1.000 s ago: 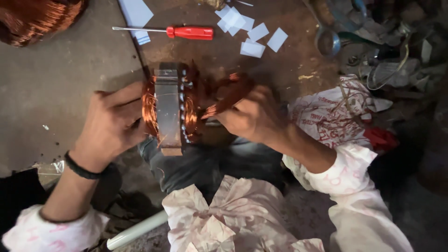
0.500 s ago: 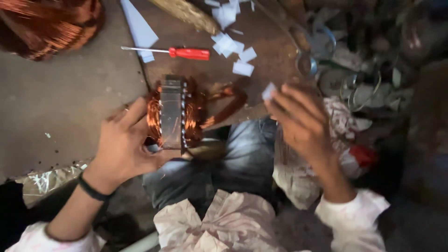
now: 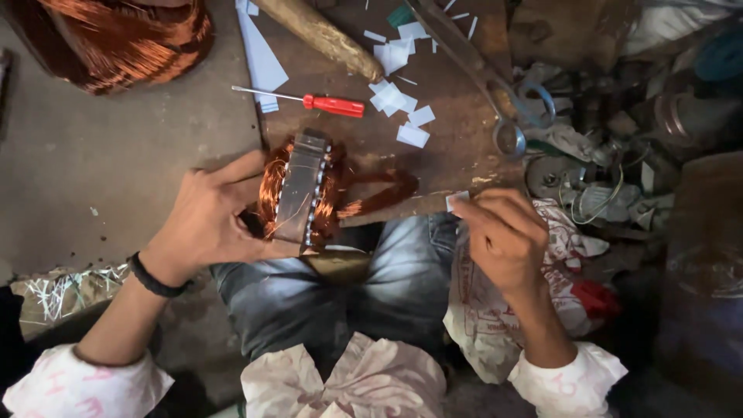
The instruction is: The recorder is rewinding a motor stator by inserting copper wire coils and using insulation strips.
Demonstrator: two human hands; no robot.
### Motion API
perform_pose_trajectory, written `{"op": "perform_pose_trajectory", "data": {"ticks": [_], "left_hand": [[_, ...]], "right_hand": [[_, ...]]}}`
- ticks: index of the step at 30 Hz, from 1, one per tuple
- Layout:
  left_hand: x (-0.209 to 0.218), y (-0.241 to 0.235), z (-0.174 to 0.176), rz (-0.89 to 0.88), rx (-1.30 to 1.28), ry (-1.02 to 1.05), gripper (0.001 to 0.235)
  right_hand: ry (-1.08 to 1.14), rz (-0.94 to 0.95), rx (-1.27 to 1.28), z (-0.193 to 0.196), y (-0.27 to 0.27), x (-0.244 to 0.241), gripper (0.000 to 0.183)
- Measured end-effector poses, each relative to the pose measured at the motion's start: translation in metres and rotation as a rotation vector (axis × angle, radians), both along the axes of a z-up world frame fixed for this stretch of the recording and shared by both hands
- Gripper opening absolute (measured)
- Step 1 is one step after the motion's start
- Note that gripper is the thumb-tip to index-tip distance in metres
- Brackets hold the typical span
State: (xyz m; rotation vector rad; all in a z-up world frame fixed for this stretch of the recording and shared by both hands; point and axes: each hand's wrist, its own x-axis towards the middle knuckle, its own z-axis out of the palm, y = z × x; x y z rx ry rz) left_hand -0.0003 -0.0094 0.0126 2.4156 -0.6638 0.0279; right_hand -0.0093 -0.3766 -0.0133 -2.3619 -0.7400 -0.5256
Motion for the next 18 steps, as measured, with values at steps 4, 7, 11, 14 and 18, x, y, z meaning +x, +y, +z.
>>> {"op": "perform_pose_trajectory", "data": {"ticks": [4, 7, 11, 14, 18], "left_hand": [[-0.002, -0.004, 0.001, 0.002, -0.067, -0.041, 0.066], [-0.003, -0.004, 0.001, 0.020, -0.075, -0.009, 0.061], [-0.003, -0.004, 0.000, 0.043, -0.089, 0.051, 0.060], [-0.003, -0.001, -0.004, 0.031, -0.024, 0.012, 0.059], [-0.004, -0.003, -0.001, 0.021, -0.070, 0.010, 0.061]], "right_hand": [[0.072, -0.077, 0.023, 0.007, 0.008, -0.001, 0.040], [-0.037, -0.083, 0.005, -0.007, 0.003, -0.005, 0.038], [0.029, -0.002, 0.171, -0.016, 0.013, -0.018, 0.039], [0.264, 0.131, 0.278, 0.007, 0.055, -0.016, 0.033], [0.188, 0.126, 0.286, 0.006, 0.093, 0.001, 0.023]]}}
